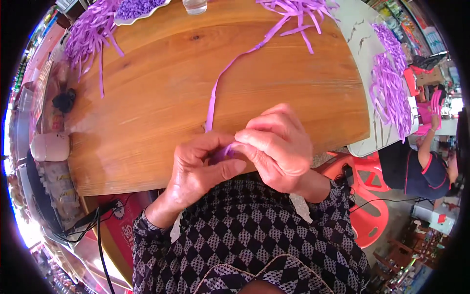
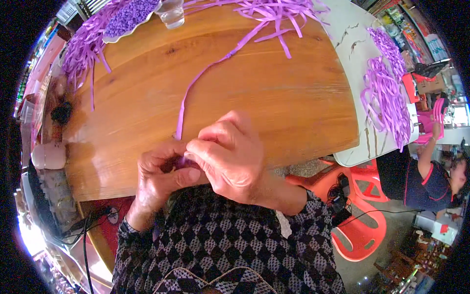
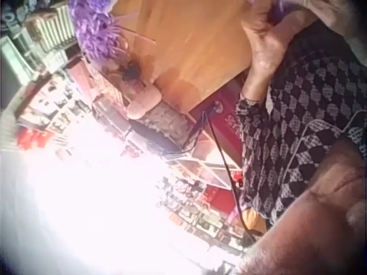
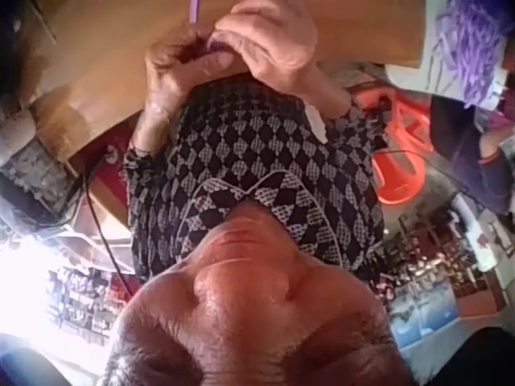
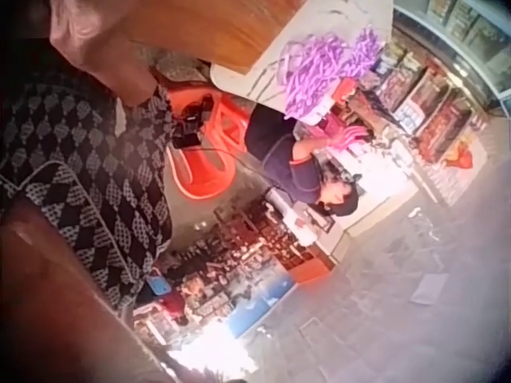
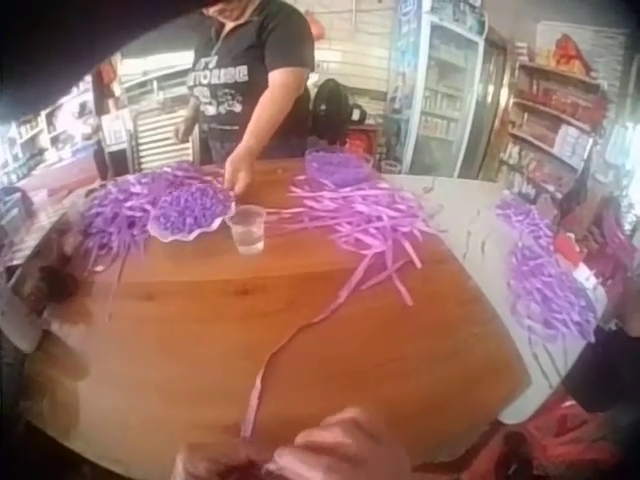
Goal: The person ties knots in purple ribbons by hand, using their fingers to loop and pull the material into small, tight bundles. They repeat this process along the length of each ribbon before setting it aside on the wooden table.
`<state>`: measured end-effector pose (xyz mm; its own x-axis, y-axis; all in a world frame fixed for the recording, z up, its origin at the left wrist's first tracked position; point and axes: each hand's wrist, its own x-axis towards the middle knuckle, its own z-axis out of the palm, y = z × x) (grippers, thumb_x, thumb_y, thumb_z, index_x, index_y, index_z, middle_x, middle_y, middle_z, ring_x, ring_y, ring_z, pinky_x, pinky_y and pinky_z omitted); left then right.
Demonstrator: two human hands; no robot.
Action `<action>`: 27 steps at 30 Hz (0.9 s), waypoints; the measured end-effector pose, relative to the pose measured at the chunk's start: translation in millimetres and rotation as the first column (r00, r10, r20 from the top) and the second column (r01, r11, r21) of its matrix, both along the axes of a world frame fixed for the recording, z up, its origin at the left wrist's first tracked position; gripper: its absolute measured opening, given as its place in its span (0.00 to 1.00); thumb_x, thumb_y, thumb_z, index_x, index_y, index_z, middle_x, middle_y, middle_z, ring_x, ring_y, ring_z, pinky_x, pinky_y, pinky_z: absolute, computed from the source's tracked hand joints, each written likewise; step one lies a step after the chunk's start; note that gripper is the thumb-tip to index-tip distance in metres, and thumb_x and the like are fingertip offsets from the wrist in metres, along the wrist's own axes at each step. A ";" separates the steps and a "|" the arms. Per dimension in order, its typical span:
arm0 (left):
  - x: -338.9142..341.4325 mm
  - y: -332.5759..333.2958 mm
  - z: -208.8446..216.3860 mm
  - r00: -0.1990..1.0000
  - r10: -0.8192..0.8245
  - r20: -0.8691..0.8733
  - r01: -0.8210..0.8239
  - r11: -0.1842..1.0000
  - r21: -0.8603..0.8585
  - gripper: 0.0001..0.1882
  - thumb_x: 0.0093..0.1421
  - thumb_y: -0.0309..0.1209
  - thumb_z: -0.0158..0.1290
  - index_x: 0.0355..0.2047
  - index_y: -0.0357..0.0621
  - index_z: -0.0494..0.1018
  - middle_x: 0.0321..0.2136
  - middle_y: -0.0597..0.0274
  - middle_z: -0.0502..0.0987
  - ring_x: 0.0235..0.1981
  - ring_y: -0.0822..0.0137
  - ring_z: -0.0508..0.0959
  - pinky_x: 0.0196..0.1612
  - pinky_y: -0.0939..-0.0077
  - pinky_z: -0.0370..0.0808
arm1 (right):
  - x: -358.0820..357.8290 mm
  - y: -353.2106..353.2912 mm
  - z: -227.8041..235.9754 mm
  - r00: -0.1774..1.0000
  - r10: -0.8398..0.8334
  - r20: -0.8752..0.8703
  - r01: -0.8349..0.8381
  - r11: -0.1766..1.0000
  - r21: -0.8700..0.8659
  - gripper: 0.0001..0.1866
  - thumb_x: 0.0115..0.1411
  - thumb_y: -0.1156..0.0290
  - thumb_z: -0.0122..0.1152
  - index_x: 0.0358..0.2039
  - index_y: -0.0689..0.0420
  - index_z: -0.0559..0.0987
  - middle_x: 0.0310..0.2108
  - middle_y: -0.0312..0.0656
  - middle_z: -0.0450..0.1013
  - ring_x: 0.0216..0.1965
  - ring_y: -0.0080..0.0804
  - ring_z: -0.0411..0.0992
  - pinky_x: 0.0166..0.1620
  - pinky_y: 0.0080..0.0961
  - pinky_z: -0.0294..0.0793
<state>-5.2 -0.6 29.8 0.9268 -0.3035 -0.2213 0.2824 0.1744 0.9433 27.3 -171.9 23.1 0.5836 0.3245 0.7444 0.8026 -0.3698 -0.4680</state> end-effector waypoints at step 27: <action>1.0 1.1 6.2 0.962 0.053 0.266 -0.173 0.876 0.450 0.08 0.57 0.30 0.54 0.30 0.37 0.70 0.21 0.64 0.72 0.20 0.76 0.69 0.24 0.84 0.66 | -21.3 13.5 -14.4 0.600 0.405 -0.689 0.093 0.821 0.564 0.12 0.50 0.87 0.59 0.36 0.67 0.70 0.33 0.39 0.69 0.34 0.22 0.69 0.39 0.18 0.70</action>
